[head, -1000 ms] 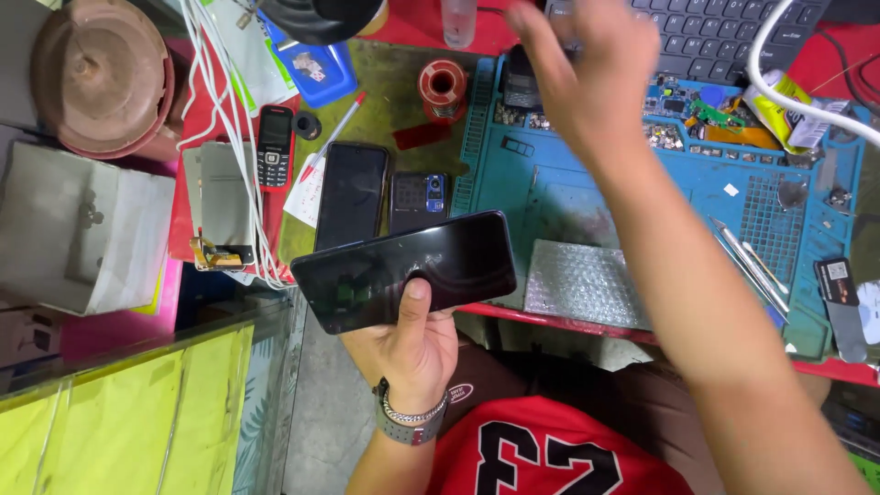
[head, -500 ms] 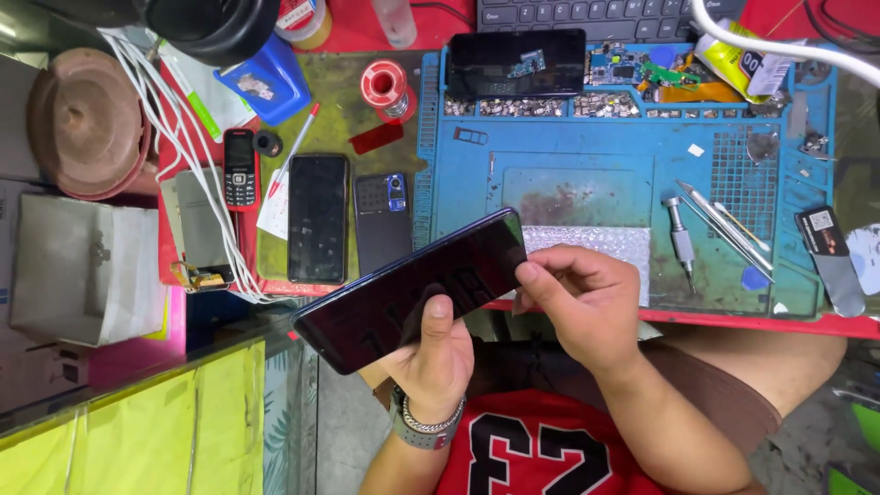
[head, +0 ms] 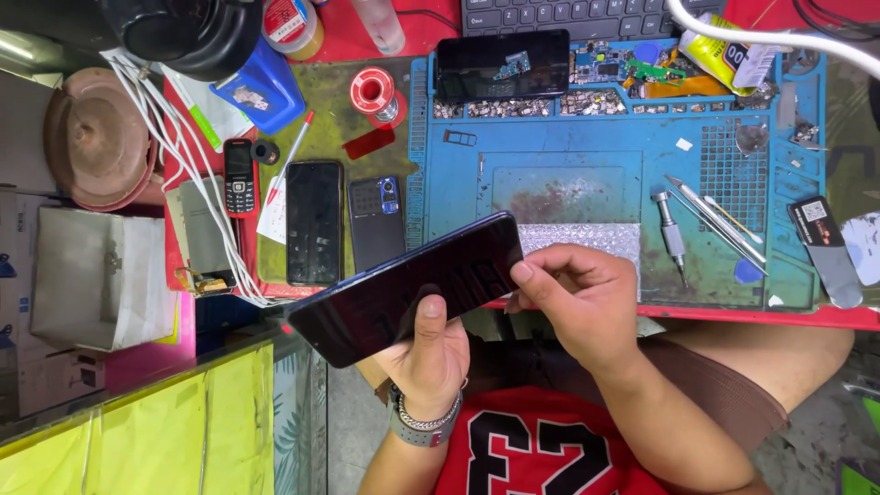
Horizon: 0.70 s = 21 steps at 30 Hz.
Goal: Technician repairing a mobile phone by unfastening and fastening internal screws and handling components at a repair station.
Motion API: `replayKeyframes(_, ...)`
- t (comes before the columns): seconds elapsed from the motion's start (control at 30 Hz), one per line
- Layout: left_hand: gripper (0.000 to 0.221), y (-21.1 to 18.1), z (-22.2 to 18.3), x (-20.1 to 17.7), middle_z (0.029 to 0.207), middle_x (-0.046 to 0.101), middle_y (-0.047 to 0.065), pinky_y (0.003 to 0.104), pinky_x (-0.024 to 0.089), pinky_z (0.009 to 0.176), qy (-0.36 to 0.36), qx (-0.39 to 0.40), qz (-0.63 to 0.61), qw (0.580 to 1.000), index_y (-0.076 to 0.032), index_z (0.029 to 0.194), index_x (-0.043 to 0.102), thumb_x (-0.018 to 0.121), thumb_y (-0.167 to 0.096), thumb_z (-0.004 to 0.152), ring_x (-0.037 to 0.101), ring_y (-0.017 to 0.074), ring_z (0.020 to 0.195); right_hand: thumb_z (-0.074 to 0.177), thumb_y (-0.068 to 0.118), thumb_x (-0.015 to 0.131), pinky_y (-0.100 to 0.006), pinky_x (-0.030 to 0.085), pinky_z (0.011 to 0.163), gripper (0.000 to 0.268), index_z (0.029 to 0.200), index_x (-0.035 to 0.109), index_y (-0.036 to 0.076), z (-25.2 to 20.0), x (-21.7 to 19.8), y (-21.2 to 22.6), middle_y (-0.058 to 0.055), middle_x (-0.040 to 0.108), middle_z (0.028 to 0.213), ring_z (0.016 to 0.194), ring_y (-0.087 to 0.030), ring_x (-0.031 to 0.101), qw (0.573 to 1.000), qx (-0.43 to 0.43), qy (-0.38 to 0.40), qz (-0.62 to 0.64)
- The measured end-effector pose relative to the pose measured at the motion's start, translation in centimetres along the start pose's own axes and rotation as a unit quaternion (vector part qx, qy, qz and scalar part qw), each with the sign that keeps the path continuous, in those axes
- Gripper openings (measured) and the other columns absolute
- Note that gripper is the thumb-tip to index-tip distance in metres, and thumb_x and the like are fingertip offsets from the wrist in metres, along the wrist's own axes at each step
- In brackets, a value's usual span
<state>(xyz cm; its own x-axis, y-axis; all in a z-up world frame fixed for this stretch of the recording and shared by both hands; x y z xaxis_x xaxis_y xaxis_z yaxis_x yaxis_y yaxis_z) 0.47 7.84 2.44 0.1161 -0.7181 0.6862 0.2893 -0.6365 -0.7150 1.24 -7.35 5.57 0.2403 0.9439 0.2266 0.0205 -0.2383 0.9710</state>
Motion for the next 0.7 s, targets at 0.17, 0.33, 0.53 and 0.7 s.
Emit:
replayKeyframes(0.17,0.069,-0.2,0.2,0.1,0.154,0.05,0.013,0.072,0.042,0.117,-0.002,0.011,0.012,1.0,-0.02,0.16,0.035,0.065,0.005,0.102,0.046,0.0369,0.144,0.088,-0.001,0.074,-0.029,0.068,0.06,0.01,0.098,0.073,-0.003,-0.3,-0.4,-0.5,-0.015,0.075,0.074,0.059,-0.022,0.076,1.0,0.03,-0.004,-0.001)
replayKeyframes(0.33,0.057,0.1,0.0,-1.1,0.149,0.055,0.014,0.067,0.048,0.112,-0.01,-0.025,-0.009,1.0,-0.013,0.154,0.044,0.061,0.005,0.103,0.051,0.0371,0.14,0.09,-0.002,0.071,-0.033,0.071,0.073,0.02,0.11,0.07,-0.003,-1.1,-0.9,-0.3,-0.015,0.075,0.083,0.073,-0.024,0.079,0.997,0.004,0.059,0.051)
replayKeyframes(0.53,0.042,-1.0,1.8,2.3,0.107,0.072,0.017,0.063,0.055,0.098,0.051,0.029,-0.022,0.998,0.001,0.135,0.053,0.045,0.017,0.097,0.07,0.0309,0.112,0.087,-0.005,0.074,-0.038,0.068,0.064,0.011,0.095,0.071,-0.012,-0.8,-0.3,-0.5,-0.018,0.07,0.067,0.064,-0.021,0.074,0.998,0.002,-0.004,0.059)
replayKeyframes(0.7,0.044,-0.2,1.8,0.0,0.12,0.071,0.024,0.068,0.053,0.098,0.034,-0.006,-0.037,0.999,-0.004,0.139,0.052,0.045,0.01,0.099,0.069,0.0414,0.114,0.083,-0.013,0.071,-0.034,0.067,0.065,0.015,0.098,0.073,-0.012,-1.7,-1.1,-0.3,-0.019,0.074,0.073,0.067,-0.021,0.076,0.998,0.005,0.03,0.06)
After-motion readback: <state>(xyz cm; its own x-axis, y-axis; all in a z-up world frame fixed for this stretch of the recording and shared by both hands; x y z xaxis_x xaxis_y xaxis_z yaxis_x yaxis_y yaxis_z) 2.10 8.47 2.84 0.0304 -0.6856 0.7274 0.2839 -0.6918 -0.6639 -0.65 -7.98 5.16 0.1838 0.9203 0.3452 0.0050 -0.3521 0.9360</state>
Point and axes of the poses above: each hand's wrist, its own z-axis towards the middle knuckle, its own x-axis out of the palm, y = z × x, the point moved 1 cm from there along z, towards the middle knuckle
